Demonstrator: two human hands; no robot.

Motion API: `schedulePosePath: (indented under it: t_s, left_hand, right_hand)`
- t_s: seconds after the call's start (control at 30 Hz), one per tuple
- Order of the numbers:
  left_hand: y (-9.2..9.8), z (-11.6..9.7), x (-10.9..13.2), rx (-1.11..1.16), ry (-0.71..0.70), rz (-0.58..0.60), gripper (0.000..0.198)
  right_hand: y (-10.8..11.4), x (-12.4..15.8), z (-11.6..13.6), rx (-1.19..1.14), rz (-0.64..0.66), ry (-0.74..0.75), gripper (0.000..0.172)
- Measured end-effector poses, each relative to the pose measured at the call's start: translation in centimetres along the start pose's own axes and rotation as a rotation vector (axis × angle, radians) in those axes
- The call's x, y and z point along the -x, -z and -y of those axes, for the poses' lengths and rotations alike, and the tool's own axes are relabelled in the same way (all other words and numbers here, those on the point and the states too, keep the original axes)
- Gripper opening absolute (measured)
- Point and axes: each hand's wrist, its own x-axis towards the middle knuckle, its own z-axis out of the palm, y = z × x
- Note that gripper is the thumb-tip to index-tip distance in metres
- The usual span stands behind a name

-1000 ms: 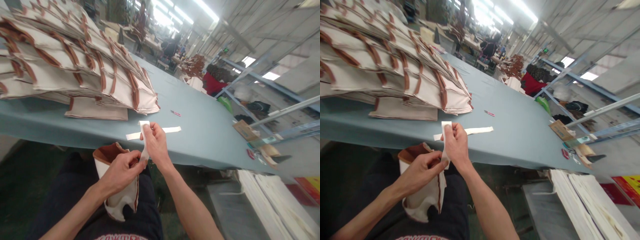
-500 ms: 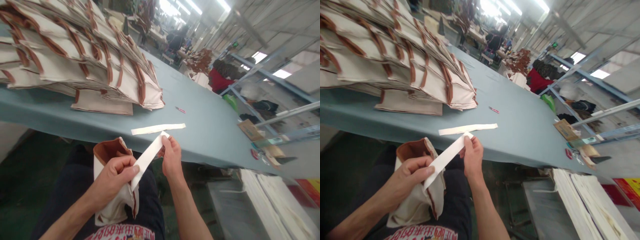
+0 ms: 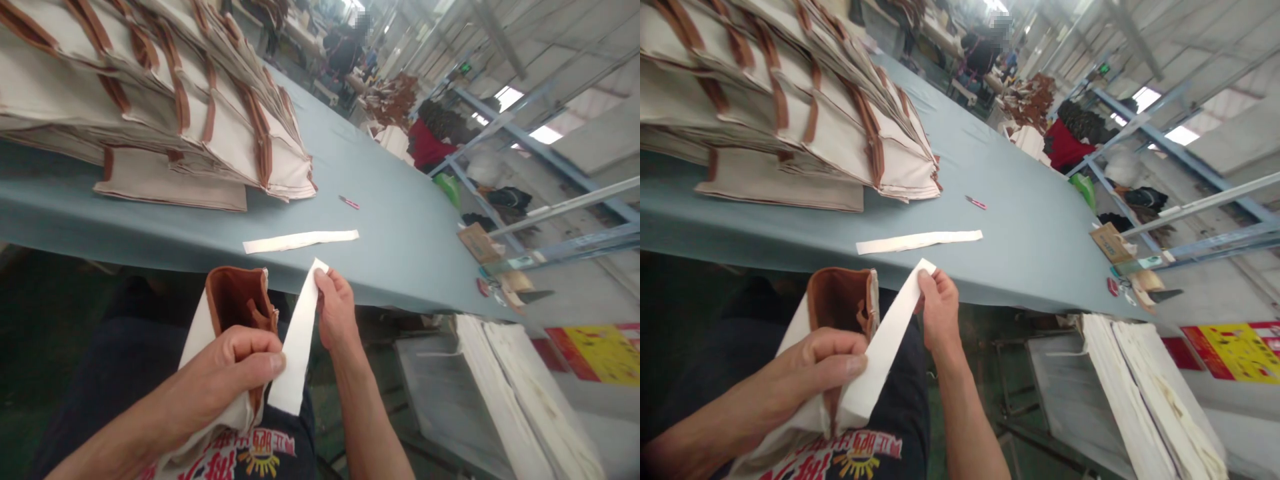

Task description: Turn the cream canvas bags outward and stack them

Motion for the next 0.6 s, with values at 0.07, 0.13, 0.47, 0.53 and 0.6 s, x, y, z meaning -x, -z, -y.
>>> schedulePosePath:
  t_s: [0.07,0.13,0.47,0.53,0.6]
  left_hand:
    - [-0.4,-0.1,0.3,0.008,0.017,0.004,0.043]
    - [-0.5,0.0,0.5,0.006,0.034,-0.014,0.047]
    - [-1.4,-1.0,1.2,-0.096,0.079,0.091,0.046]
    - [-1.4,-1.0,1.2,-0.184,0.078,0.132,0.043]
    - [-1.0,-0.4,1.1,-0.278,0.051,0.155,0.041]
  right_hand:
    - [0.5,0.2,-0.2,0.024,0.012,-0.014,0.05]
    - [1.2,0.7,-0.4,0.057,0.018,-0.022,0.052]
    - [6.1,3.7,-2.6,0.191,-0.058,-0.044,0.064]
    - [6.2,3.8,-2.7,0.191,-0.076,-0.038,0.063]
    - [5.9,3.8,-2.4,0.19,-0.086,-0.024,0.06]
